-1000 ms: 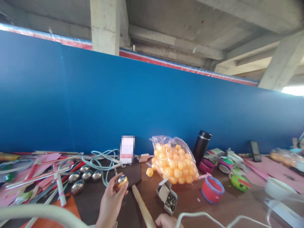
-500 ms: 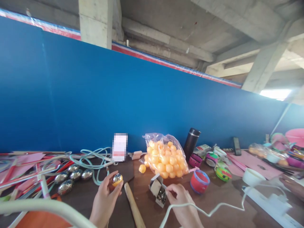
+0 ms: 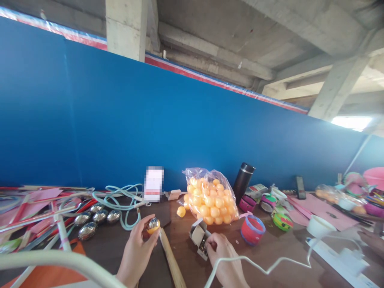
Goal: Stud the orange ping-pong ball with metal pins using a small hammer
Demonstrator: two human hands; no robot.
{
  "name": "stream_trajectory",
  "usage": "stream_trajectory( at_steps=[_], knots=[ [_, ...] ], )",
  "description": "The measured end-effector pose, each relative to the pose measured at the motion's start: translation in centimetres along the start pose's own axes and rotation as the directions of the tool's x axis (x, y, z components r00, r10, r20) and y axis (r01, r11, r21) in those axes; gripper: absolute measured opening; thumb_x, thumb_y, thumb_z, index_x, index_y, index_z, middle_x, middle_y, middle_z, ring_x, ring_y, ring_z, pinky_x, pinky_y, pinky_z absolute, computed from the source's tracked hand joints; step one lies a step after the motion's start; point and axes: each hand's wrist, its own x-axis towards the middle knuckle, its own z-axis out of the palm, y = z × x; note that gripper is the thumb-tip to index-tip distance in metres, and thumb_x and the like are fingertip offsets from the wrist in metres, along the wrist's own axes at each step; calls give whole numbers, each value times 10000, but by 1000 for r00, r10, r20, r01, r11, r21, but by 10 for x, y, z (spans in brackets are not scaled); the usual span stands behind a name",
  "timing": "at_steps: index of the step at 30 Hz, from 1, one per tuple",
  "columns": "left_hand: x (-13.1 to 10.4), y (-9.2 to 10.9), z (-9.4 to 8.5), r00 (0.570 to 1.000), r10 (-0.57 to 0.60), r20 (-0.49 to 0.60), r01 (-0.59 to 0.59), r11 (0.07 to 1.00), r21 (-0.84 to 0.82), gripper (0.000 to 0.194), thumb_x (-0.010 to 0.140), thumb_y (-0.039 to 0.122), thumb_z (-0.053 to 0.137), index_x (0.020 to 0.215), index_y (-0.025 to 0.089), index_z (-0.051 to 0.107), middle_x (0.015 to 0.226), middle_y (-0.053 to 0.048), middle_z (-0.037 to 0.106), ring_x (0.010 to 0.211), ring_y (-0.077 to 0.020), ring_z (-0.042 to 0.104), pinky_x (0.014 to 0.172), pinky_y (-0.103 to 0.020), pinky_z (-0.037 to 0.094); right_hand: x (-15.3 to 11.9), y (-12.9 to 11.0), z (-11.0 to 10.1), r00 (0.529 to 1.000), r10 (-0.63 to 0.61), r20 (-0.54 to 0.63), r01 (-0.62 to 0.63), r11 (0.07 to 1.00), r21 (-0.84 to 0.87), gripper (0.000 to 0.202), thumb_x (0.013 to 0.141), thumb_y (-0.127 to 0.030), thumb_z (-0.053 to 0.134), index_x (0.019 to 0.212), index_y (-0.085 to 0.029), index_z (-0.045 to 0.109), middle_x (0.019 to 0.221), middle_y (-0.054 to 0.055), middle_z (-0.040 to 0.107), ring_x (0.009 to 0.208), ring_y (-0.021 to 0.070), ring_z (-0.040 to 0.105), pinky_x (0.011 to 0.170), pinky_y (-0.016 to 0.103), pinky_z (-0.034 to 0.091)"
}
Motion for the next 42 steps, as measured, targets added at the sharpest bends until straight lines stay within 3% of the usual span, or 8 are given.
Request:
stream_trajectory(
  at_steps=[6, 12, 17, 26, 33, 42],
  knots=[
    [-3, 7, 0, 1000, -4, -16, 4, 1000, -1, 471, 629, 383, 635, 1054, 189, 581, 920, -75, 671, 743, -221, 657, 540, -274, 536, 1, 2, -1, 999, -24, -49, 25, 999, 31, 188, 835, -221, 378, 719, -226, 527, 789, -2, 562, 766, 136, 570, 680, 216, 389],
    [-3, 10, 2, 999, -17, -42, 17, 1000, -7, 470, 594, 382, 653, 1020, 192, 602, 888, -68, 684, 708, -216, 661, 529, -275, 531, 1, -3, -8, 999, -17, -45, 20, 998, 64, 219, 839, -283, 397, 739, -238, 587, 780, -2, 571, 748, 136, 589, 658, 216, 403],
    [-4, 11, 3, 1000, -17, -27, 17, 1000, -1, 459, 610, 384, 640, 1028, 199, 594, 904, -65, 679, 727, -214, 659, 535, -270, 530, 0, -1, 3, 1000, 10, -17, -11, 999, -32, 231, 784, -228, 451, 948, -281, 604, 887, 6, 582, 790, 135, 610, 648, 206, 411],
    [-3, 7, 2, 998, 27, -47, -27, 1000, 12, 457, 604, 371, 647, 1023, 195, 602, 891, -64, 682, 724, -217, 657, 600, -299, 528, 0, -6, 0, 999, 33, -20, -34, 998, -48, 109, 778, -228, 438, 739, -248, 537, 780, -28, 556, 718, 118, 588, 583, 198, 372],
    [-3, 6, 1, 998, 42, -49, -40, 998, 41, 444, 614, 372, 640, 1020, 197, 602, 894, -61, 677, 717, -211, 654, 610, -301, 522, 2, -5, 6, 999, 6, -50, -13, 991, -130, 162, 813, -230, 397, 728, -239, 535, 779, -17, 561, 650, 110, 580, 531, 198, 347],
    [-4, 10, 3, 998, 17, -68, -16, 1000, 14, 446, 585, 372, 658, 994, 198, 613, 859, -54, 677, 687, -207, 644, 589, -297, 520, 2, -3, 3, 999, 30, -19, -30, 999, -33, 181, 778, -229, 454, 867, -288, 600, 838, -9, 561, 726, 118, 593, 588, 198, 369]
  ],
)
